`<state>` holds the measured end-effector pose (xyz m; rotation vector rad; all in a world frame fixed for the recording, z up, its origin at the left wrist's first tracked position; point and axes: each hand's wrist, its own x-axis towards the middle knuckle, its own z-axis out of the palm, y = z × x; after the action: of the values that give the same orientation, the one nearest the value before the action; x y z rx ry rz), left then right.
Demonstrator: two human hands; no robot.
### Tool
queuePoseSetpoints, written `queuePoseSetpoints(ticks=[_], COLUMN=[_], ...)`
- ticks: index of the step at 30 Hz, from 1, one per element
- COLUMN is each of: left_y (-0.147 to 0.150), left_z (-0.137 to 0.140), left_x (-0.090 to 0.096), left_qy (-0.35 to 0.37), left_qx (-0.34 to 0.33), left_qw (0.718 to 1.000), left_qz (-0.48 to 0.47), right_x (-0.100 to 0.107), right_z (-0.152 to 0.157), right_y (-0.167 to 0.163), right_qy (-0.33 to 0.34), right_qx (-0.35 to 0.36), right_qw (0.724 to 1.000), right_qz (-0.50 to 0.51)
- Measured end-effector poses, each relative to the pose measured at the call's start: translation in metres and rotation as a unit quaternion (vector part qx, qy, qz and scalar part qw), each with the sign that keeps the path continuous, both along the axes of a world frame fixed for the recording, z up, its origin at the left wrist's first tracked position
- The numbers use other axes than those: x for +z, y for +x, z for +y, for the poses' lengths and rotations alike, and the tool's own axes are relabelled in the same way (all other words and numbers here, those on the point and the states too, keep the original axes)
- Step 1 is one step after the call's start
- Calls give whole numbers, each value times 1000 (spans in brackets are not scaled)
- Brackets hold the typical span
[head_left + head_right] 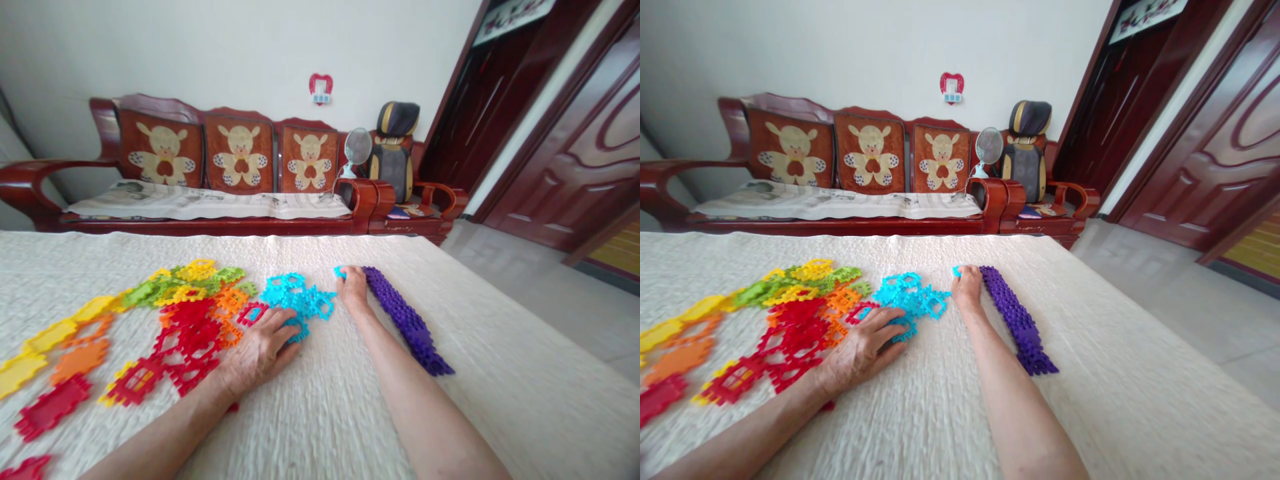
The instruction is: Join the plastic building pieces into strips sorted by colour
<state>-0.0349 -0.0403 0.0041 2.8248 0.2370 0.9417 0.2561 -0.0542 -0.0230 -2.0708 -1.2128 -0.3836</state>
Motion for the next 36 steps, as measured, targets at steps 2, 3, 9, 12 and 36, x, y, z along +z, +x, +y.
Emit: queuePoseSetpoints(ticks=[2, 3, 9, 12, 36], left_y=[0, 0, 0, -1, -1], left_z=[0, 0, 1, 1, 7], left_x=[0, 0, -4, -4, 0], left_qy=[-3, -2, 7, 8, -223], left_qx=[-1, 0, -1, 0, 163], left_qw=[1000, 1000, 1000, 1000, 948], left_qz=[-3, -5, -9, -17, -159], right_x=[4, 6, 16, 16, 41], right_z=[-2, -4, -12, -12, -20], right_y=[-3, -5, -21, -26, -73], right_qy=[-4, -8, -94, -113, 161], right_qx=[13, 23, 52, 58, 287], right_qw=[1000, 1000, 993, 991, 944], right_qz=[-10, -19, -41, -41, 32])
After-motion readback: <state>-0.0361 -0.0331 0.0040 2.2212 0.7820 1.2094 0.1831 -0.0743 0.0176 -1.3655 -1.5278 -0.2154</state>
